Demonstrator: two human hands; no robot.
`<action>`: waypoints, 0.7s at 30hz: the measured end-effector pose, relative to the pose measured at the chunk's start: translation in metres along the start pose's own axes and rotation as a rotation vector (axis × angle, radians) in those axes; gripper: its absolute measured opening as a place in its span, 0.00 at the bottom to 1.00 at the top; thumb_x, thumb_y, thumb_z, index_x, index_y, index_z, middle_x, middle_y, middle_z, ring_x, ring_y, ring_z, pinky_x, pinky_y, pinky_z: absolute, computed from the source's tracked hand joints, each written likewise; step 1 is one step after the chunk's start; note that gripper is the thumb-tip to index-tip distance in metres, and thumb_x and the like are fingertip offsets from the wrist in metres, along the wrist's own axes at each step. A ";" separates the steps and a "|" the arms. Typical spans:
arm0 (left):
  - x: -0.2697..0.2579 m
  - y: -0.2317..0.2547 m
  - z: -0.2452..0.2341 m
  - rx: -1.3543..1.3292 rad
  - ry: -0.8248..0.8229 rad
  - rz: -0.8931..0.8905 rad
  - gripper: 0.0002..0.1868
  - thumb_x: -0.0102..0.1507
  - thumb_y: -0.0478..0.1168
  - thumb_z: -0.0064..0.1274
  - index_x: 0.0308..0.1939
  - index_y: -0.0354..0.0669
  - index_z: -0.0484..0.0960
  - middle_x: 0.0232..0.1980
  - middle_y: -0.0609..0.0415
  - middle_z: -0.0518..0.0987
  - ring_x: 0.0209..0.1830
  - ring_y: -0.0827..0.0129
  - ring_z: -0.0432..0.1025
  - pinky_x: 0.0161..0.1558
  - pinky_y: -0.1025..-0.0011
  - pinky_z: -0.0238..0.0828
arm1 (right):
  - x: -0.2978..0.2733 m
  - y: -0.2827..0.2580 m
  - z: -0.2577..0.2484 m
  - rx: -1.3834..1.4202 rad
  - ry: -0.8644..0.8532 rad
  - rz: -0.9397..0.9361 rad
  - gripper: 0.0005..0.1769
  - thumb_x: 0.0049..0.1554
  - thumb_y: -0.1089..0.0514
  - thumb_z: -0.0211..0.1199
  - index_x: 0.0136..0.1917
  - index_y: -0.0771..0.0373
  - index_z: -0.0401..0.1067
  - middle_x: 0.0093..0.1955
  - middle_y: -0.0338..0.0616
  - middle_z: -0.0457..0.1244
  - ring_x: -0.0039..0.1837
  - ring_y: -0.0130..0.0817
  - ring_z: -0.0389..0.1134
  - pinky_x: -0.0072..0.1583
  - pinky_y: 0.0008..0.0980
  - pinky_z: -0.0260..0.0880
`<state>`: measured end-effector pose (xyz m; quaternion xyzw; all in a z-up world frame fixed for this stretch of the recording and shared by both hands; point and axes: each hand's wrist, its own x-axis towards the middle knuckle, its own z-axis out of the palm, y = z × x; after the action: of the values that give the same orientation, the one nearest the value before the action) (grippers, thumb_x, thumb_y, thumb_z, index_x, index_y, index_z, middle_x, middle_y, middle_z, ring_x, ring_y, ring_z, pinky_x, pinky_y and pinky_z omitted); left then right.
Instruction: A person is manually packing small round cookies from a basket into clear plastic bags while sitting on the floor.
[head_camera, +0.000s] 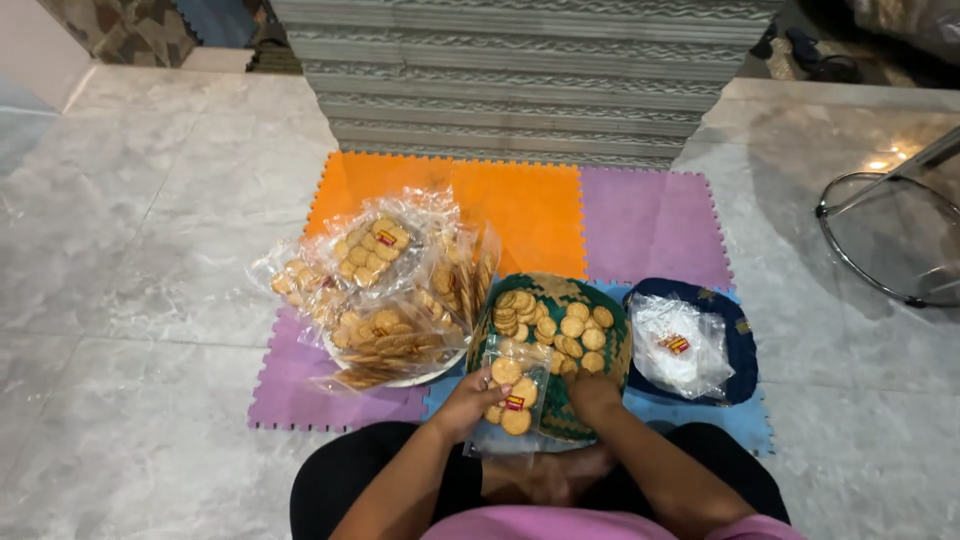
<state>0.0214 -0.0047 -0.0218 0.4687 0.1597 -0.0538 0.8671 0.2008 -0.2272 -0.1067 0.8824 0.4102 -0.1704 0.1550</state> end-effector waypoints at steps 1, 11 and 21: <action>0.001 -0.002 -0.002 -0.004 0.003 0.002 0.22 0.65 0.31 0.53 0.63 0.30 0.74 0.51 0.46 0.81 0.43 0.69 0.75 0.48 0.75 0.72 | 0.003 0.000 0.004 -0.004 -0.001 -0.004 0.19 0.60 0.54 0.50 0.63 0.57 0.63 0.57 0.53 0.64 0.56 0.54 0.68 0.55 0.53 0.69; 0.010 -0.030 -0.004 -0.102 0.129 0.044 0.18 0.59 0.31 0.64 0.53 0.34 0.80 0.38 0.48 0.82 0.32 0.65 0.80 0.36 0.67 0.81 | 0.011 0.005 0.021 0.356 -0.191 0.014 0.25 0.62 0.57 0.46 0.68 0.72 0.63 0.56 0.64 0.66 0.57 0.60 0.71 0.54 0.56 0.74; 0.008 -0.012 0.001 -0.130 0.133 0.103 0.19 0.58 0.32 0.65 0.51 0.32 0.79 0.37 0.46 0.82 0.31 0.63 0.81 0.34 0.65 0.81 | -0.030 -0.005 -0.085 0.769 -0.141 0.115 0.21 0.64 0.56 0.50 0.69 0.57 0.63 0.62 0.65 0.65 0.66 0.62 0.67 0.63 0.52 0.70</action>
<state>0.0260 -0.0116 -0.0339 0.4217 0.1958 0.0325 0.8847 0.1934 -0.2094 -0.0182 0.8837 0.2548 -0.3629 -0.1497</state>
